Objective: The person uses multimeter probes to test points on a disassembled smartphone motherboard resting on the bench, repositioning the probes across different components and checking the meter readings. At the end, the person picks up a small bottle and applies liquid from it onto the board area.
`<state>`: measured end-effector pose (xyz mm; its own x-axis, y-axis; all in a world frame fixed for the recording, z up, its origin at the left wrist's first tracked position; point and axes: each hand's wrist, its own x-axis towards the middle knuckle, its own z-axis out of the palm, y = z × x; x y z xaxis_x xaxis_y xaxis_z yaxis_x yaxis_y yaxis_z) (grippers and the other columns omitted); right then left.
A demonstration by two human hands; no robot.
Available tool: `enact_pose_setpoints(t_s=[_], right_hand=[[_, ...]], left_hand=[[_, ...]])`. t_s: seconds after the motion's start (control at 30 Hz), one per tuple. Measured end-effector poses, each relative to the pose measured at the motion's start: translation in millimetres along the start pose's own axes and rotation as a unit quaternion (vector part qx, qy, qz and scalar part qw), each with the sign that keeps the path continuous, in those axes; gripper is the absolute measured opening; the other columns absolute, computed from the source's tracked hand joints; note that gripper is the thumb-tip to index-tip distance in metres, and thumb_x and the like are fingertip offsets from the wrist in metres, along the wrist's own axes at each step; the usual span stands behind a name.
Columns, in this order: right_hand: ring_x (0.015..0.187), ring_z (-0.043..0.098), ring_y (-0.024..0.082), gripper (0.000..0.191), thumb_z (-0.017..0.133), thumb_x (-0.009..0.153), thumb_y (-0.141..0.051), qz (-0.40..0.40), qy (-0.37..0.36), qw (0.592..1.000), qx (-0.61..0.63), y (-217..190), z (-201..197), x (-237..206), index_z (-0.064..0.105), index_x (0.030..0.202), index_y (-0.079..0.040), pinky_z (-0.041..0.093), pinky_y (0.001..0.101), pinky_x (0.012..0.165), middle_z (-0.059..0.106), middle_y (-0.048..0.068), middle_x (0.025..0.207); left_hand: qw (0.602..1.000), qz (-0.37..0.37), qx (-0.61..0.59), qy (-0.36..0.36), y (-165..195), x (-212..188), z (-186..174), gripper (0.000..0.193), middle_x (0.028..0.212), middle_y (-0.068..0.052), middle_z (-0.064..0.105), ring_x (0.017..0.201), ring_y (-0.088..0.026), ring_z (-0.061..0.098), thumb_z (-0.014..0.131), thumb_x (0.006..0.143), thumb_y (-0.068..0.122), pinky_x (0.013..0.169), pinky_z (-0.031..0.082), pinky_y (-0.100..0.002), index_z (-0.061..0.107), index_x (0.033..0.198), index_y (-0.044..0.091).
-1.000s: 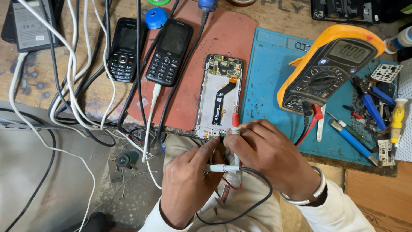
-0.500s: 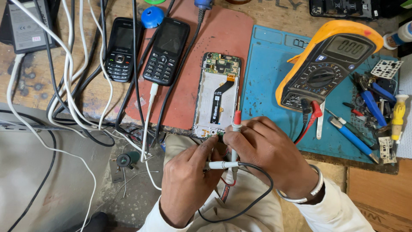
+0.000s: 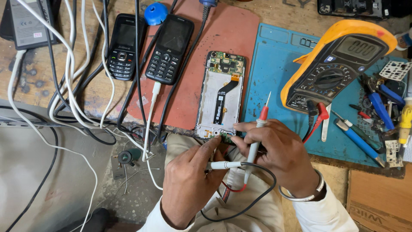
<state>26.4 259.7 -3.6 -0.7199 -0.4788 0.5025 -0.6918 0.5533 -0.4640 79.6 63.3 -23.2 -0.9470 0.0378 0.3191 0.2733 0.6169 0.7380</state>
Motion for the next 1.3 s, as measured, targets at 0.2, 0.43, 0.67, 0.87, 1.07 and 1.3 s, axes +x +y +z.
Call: enact_pose_setpoints(t_s=[0.2,0.43,0.67,0.87,1.07,1.3], right_hand=[[0.1,0.07,0.029,0.025,0.067,0.087,-0.013,-0.078,-0.082,0.992,-0.053,-1.8,-15.0,2.0,0.063,0.111,-0.006,0.05,0.0419,0.095,0.075,0.011,0.112],[0.097,0.069,0.03,0.033,0.064,0.088,-0.01,-0.088,-0.128,0.986,-0.06,-10.4,-21.8,18.7,0.063,0.12,0.0,0.049,0.0421,0.092,0.073,0.009,0.1],[0.095,0.066,0.035,0.039,0.061,0.081,-0.018,-0.171,-0.129,0.97,-0.115,-6.1,-18.5,19.4,0.06,0.116,-0.002,0.048,0.0475,0.095,0.068,0.016,0.092],[0.095,0.071,0.026,0.027,0.072,0.084,-0.01,-0.067,-0.068,0.995,-0.031,-0.4,-13.2,16.4,0.058,0.107,-0.006,0.053,0.0421,0.091,0.074,0.007,0.096],[0.098,0.074,0.023,0.039,0.084,0.088,-0.006,0.047,0.101,0.994,0.001,-9.9,11.3,-5.6,0.048,0.101,-0.011,0.059,0.0332,0.083,0.077,0.007,0.107],[0.105,0.071,0.028,0.045,0.086,0.087,-0.008,-0.036,0.088,0.995,-0.024,0.7,25.7,-21.9,0.046,0.108,-0.013,0.057,0.0378,0.088,0.076,0.007,0.112]], left_hand=[[1.0,-0.021,-0.01,-0.019,1.0,0.9,1.1,0.053,0.083,-0.009,0.073,0.068,-0.027,0.072,0.085,0.069,0.011,0.057,0.056,-0.038,0.071,0.12,0.007],[0.999,-0.031,-0.03,-0.027,0.6,2.3,-1.2,0.055,0.086,-0.007,0.075,0.07,-0.026,0.073,0.085,0.068,0.011,0.058,0.056,-0.037,0.069,0.12,0.007],[0.996,-0.05,-0.048,-0.048,1.1,2.9,-2.7,0.059,0.087,-0.006,0.075,0.07,-0.024,0.074,0.086,0.066,0.012,0.059,0.057,-0.036,0.069,0.122,0.008],[0.996,-0.057,-0.049,-0.038,2.2,4.9,-3.3,0.052,0.087,-0.007,0.077,0.067,-0.025,0.074,0.085,0.07,0.013,0.057,0.057,-0.036,0.071,0.12,0.007],[0.992,-0.078,-0.082,-0.046,-1.6,9.7,-7.5,0.048,0.091,-0.011,0.077,0.066,-0.025,0.075,0.081,0.073,0.015,0.058,0.058,-0.035,0.072,0.119,0.008],[0.989,-0.106,-0.077,-0.067,-2.1,11.1,-8.2,0.047,0.087,-0.012,0.077,0.064,-0.026,0.074,0.079,0.073,0.014,0.058,0.058,-0.036,0.073,0.12,0.011]])
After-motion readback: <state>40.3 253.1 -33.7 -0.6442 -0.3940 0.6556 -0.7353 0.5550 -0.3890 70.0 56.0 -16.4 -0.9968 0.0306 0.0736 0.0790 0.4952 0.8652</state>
